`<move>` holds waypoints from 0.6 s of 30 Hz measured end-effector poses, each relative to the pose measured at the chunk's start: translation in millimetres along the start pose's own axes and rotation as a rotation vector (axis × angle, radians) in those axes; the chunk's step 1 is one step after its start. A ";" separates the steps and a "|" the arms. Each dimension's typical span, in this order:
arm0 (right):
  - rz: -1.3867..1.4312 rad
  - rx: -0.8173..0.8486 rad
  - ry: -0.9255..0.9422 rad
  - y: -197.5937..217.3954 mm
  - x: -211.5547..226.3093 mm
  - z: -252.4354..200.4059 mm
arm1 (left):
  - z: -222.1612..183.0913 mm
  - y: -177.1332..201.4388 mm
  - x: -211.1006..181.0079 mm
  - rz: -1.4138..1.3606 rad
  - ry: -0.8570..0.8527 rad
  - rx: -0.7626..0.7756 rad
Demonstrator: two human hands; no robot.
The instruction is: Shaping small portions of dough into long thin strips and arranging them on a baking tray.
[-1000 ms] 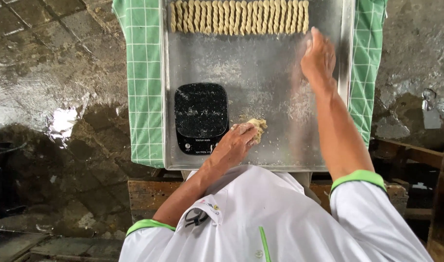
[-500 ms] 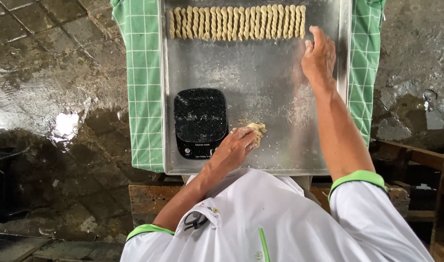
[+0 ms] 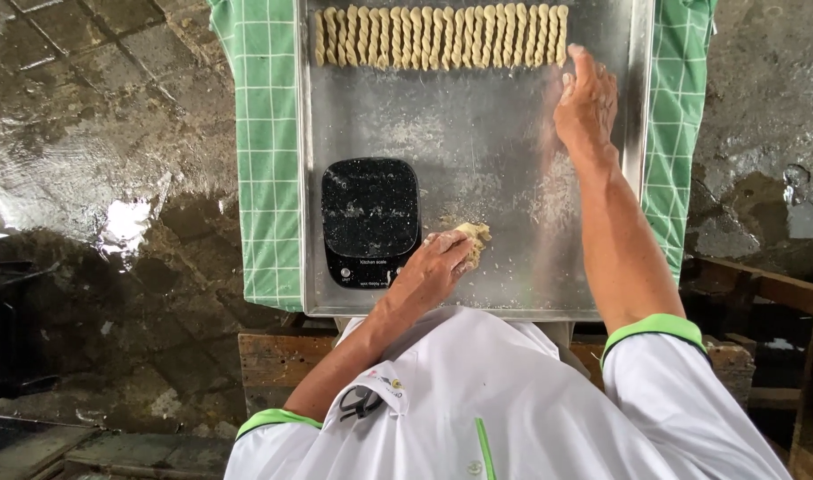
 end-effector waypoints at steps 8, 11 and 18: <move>0.114 -0.052 -0.011 -1.8 13.7 -51.4 | -9.3 -31.1 9.8 0.122 0.086 0.016; 0.009 0.019 -0.011 -25.1 5.8 -96.6 | -8.5 -39.4 15.7 0.175 0.131 0.043; -0.039 0.174 0.264 -55.9 31.8 -202.7 | -5.2 -37.9 11.1 0.245 0.103 0.112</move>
Point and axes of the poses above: each hand's wrist, its own z-axis towards the middle knuckle, its own y-axis out of the back of the hand, x = y × z, the point moved 7 cm from there along z, towards the middle knuckle, and after that the axes turned 12 degrees about z, right-handed, at the moved point
